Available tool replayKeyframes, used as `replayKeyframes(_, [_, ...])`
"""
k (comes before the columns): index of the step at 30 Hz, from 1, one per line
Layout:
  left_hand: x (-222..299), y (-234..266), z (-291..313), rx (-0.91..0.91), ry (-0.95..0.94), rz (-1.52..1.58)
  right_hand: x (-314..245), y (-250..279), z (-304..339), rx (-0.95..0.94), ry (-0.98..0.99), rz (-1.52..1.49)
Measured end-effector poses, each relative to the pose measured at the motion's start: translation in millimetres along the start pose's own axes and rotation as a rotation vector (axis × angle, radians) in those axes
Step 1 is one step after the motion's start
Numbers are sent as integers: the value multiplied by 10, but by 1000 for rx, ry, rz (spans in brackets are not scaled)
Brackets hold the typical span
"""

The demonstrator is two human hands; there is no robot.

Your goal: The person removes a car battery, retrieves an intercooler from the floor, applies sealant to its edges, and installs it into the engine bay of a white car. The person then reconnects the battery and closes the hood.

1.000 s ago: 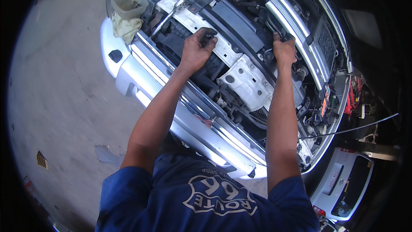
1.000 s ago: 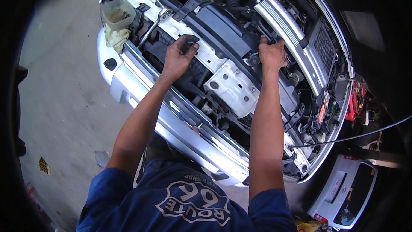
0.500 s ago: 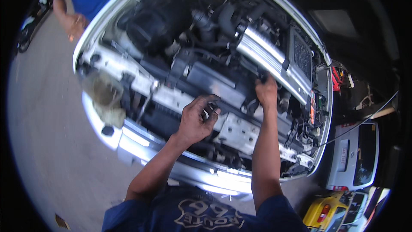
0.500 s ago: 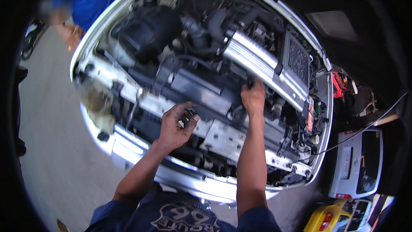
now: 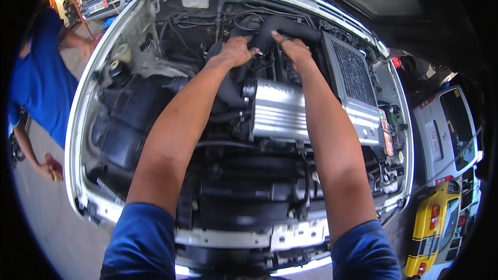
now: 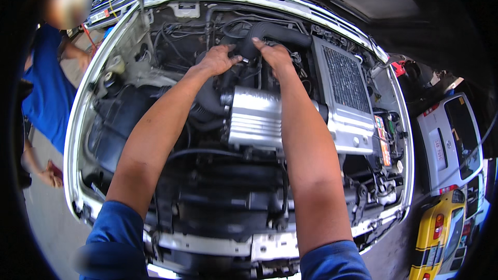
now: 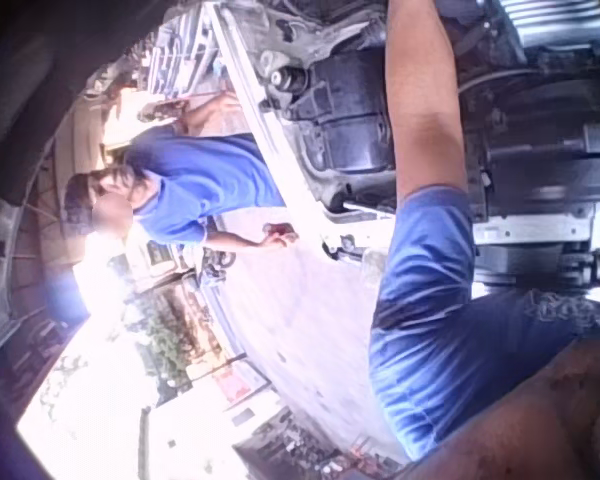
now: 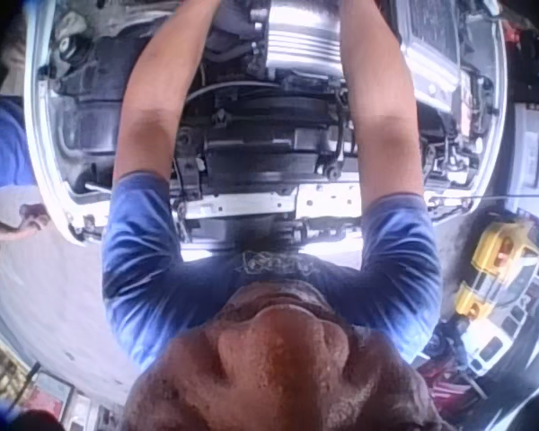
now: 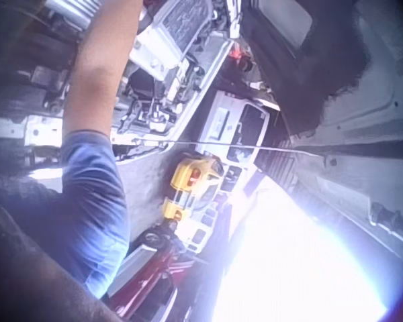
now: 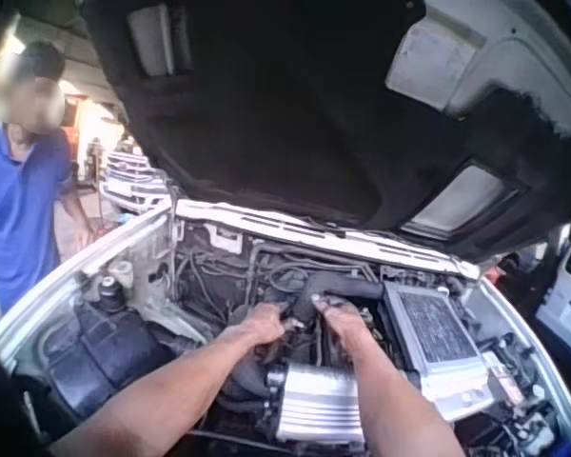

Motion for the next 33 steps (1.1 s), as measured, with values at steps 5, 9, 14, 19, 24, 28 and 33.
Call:
replayKeyframes(5, [-261, -616, -461, -56, -49, 87, 178, -847, -930, -99, -86, -57])
replayKeyframes(9, [-296, -665, -560, 115, -132, 124, 329, -1092, -1333, -41, -110, -152])
replayKeyframes(14, [-183, -767, -617, 121, -60, 182, 348, -1110, -1486, -125, -110, -416])
replayKeyframes(19, [-135, -765, -648, 55, -13, 49, 413, -1081, -1435, -81, -38, -278])
replayKeyframes(24, [-353, -844, -783, -167, -9, 105, 303, -996, -1184, -171, 79, -103])
replayKeyframes(28, [-642, -959, -1095, 308, 417, 594, 193, -912, -1135, -66, 333, 248])
replayKeyframes(33, [-581, -1163, -1354, 323, 311, 447, 191, -1090, -1404, -100, 613, 412])
Point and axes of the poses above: each hand's wrist, its own z-axis away from the middle knuckle, its own y-axis out of the back of the hand, x = y × z, the point moved 4 cm from there along -z, towards the middle knuckle, and after that the axes turned 15 degrees about x, right-handed, at the moved point
